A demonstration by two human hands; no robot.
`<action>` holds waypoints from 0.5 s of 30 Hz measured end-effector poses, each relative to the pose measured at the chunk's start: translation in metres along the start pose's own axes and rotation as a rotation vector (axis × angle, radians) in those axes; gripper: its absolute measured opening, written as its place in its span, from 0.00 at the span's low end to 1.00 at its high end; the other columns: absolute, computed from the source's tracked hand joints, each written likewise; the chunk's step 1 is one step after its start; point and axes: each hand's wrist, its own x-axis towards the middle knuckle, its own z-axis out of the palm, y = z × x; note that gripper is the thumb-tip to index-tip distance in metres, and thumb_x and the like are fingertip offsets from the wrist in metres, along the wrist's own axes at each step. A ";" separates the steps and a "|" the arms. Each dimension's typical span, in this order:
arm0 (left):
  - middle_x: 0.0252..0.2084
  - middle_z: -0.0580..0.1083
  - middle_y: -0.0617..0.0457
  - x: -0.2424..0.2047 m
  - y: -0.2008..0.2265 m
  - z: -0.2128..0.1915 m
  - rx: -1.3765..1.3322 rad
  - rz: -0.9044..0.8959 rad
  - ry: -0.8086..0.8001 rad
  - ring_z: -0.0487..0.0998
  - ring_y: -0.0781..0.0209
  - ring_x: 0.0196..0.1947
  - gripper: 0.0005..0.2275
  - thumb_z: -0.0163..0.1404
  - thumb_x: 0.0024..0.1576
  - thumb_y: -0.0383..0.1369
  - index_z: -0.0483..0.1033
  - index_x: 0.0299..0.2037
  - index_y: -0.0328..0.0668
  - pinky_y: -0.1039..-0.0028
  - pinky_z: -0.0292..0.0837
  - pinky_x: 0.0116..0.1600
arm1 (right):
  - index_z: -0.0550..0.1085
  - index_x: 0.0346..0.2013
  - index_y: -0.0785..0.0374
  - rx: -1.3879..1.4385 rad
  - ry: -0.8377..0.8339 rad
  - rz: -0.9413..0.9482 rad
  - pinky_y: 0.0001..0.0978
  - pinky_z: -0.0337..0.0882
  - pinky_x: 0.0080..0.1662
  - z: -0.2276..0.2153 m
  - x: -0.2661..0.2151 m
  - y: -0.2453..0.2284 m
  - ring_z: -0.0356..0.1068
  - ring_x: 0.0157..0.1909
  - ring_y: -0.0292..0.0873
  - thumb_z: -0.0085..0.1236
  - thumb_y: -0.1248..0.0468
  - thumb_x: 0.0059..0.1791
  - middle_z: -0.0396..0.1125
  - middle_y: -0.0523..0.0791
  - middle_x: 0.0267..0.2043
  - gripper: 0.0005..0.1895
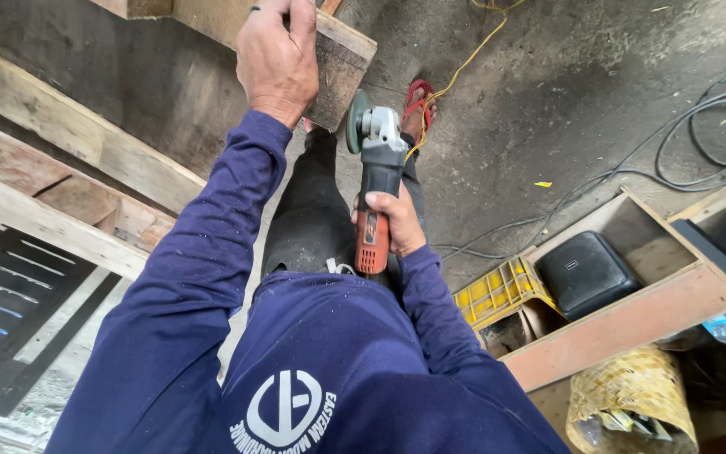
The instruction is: The person builds a wooden pallet by using a handheld grinder on a wooden beam and then assembling various wooden boards and blocks together by hand in a workshop.
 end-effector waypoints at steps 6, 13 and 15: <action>0.28 0.76 0.38 -0.008 -0.007 0.005 -0.242 -0.150 0.170 0.79 0.42 0.29 0.21 0.46 0.65 0.46 0.74 0.34 0.30 0.58 0.75 0.40 | 0.68 0.45 0.69 -0.036 0.024 -0.086 0.40 0.77 0.34 0.017 -0.027 -0.031 0.75 0.33 0.47 0.64 0.57 0.41 0.71 0.52 0.35 0.25; 0.23 0.75 0.39 -0.001 -0.030 0.017 0.124 -0.173 -0.007 0.80 0.40 0.26 0.21 0.43 0.64 0.44 0.75 0.28 0.32 0.57 0.74 0.30 | 0.69 0.46 0.69 -0.143 0.001 -0.134 0.39 0.76 0.37 0.048 -0.042 -0.032 0.74 0.33 0.46 0.67 0.57 0.39 0.71 0.52 0.34 0.27; 0.21 0.75 0.39 -0.002 -0.034 0.019 0.113 -0.171 -0.037 0.81 0.41 0.24 0.21 0.42 0.63 0.45 0.75 0.27 0.33 0.58 0.75 0.29 | 0.69 0.46 0.66 -0.131 0.000 -0.127 0.39 0.77 0.36 0.052 -0.038 -0.025 0.74 0.33 0.46 0.67 0.57 0.38 0.71 0.51 0.34 0.27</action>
